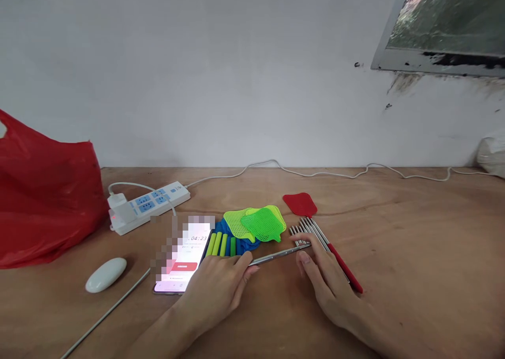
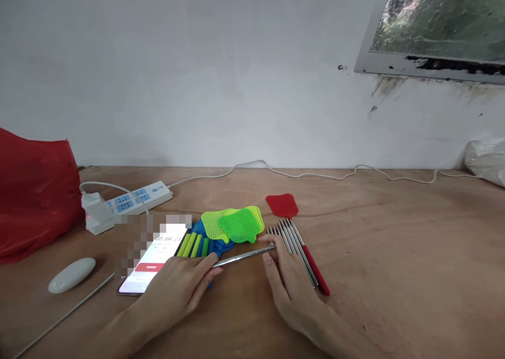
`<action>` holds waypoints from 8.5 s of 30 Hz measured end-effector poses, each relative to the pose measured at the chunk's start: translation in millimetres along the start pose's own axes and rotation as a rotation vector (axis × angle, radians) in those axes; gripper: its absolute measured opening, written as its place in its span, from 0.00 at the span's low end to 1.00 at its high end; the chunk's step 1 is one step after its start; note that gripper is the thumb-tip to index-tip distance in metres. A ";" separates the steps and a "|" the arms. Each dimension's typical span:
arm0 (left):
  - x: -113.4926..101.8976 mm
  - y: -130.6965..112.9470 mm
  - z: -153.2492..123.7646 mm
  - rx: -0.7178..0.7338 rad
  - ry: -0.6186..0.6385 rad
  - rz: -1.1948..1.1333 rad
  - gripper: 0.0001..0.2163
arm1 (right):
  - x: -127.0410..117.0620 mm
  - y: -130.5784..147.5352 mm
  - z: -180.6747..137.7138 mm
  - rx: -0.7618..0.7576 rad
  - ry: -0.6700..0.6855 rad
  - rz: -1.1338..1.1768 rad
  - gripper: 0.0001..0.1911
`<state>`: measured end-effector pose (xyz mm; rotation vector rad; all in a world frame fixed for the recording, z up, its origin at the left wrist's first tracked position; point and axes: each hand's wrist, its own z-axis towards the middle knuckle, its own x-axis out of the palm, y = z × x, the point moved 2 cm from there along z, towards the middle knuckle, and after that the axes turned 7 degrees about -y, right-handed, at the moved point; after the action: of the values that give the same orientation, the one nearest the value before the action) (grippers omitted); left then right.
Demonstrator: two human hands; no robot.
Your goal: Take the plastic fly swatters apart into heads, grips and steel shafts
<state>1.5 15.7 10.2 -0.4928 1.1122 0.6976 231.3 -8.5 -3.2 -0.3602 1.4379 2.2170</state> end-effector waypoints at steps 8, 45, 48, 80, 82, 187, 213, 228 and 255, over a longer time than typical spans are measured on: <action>-2.6 11.8 2.0 -0.293 0.054 0.005 0.19 | -6.3 -11.1 7.8 0.012 -0.160 0.207 0.20; 1.7 9.1 1.9 -0.313 0.162 0.039 0.18 | 8.5 5.0 0.1 0.300 0.361 0.538 0.33; 1.8 9.6 1.0 -0.303 0.142 0.034 0.19 | 5.6 5.0 0.9 0.302 0.377 0.545 0.33; -3.4 5.7 2.7 -0.327 0.100 -0.097 0.19 | 7.0 -5.4 19.1 -0.533 0.256 -0.571 0.24; -3.8 6.8 2.6 -0.343 0.092 -0.114 0.19 | 4.9 -7.4 20.9 -0.539 0.203 -0.516 0.23; -8.7 17.1 6.9 -0.489 0.184 0.125 0.11 | -12.5 -20.1 35.8 0.685 -0.297 1.104 0.09; -1.3 17.5 2.8 -0.432 -0.086 -0.137 0.06 | -11.4 -23.4 34.9 0.666 -0.262 1.084 0.10; -14.2 -3.9 3.7 -0.505 -0.155 -0.816 0.06 | -16.0 -20.0 38.6 0.806 -0.311 1.230 0.07; -5.8 -12.4 1.3 -0.434 -0.069 -0.698 0.12 | 3.7 -6.4 25.4 0.579 -0.079 0.926 0.17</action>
<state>9.8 6.5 16.3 -1.1497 0.6450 0.3249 232.3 17.6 0.6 0.7177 2.4123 2.1960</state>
